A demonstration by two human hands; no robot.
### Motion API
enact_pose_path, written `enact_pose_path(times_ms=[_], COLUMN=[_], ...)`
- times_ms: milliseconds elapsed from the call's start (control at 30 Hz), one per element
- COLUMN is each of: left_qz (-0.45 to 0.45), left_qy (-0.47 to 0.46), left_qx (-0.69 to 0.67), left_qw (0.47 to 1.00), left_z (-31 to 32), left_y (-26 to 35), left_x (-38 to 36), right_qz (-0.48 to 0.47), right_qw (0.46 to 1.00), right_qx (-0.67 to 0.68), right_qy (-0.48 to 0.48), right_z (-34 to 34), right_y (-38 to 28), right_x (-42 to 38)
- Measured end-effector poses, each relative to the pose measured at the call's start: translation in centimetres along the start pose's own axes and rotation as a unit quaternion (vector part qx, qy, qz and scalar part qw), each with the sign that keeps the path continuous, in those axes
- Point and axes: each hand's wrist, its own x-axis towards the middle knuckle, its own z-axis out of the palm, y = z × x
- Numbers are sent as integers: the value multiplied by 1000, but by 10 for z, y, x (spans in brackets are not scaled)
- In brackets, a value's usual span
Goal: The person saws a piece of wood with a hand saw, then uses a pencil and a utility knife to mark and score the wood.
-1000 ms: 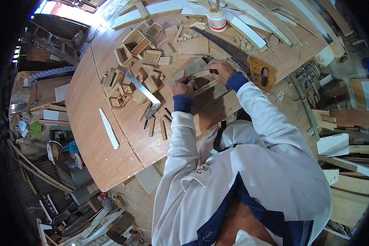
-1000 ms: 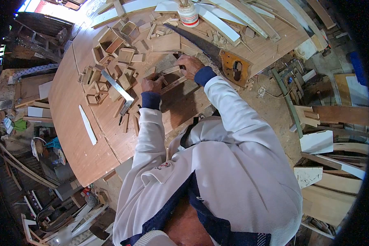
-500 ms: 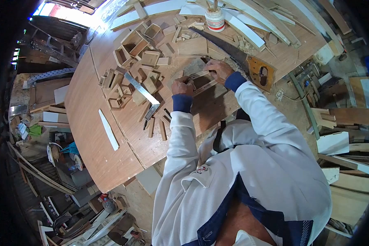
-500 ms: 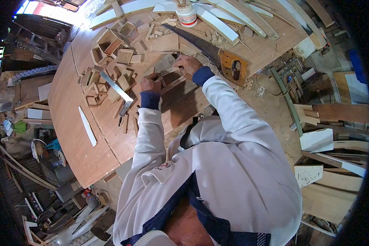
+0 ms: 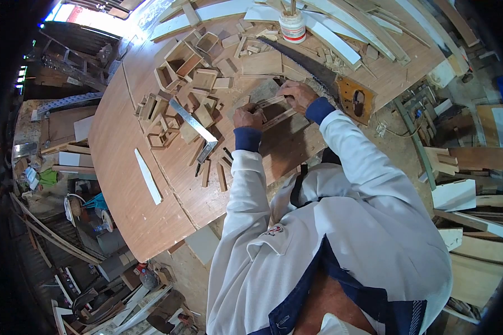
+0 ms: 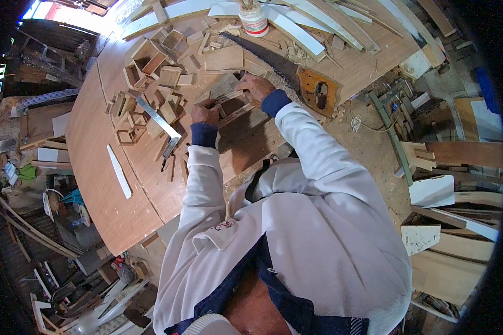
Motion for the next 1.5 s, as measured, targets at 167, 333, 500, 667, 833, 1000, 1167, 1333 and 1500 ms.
enact_pose_path(times_ms=[167, 333, 500, 667, 833, 1000, 1167, 1333, 1500], left_qz=[-3, -18, 9, 10, -9, -6, -31, -3, 10], left_qy=[11, -12, -8, -12, 11, 49, 132, 124, 73], left_qx=[-73, -73, -53, -65, -50, 24, 24, -48, -186], left_qw=[997, 997, 999, 998, 999, 999, 991, 991, 980], left_z=[2, -5, -4, -3, 2, 1, -3, -11, 18], left_y=[-2, 5, 2, -1, -5, 3, 8, 24, 26], left_x=[-1, -3, -1, 0, 3, 0, -4, -1, 13], right_qz=[14, 12, -3, 12, 27, 29, 45, 118, 102], right_qw=[1000, 1000, 1000, 1000, 998, 998, 999, 992, 987], right_qx=[-16, -11, -7, -1, 6, 14, 12, 53, 109], right_qy=[-15, -14, -9, -25, -51, -59, 3, -1, -57], right_z=[-1, -5, -5, -6, -17, -19, -15, -28, -23], right_y=[-2, -6, -4, -4, -15, -15, -17, -49, -46], right_x=[0, 2, 2, 1, 1, 0, -2, 2, 2])
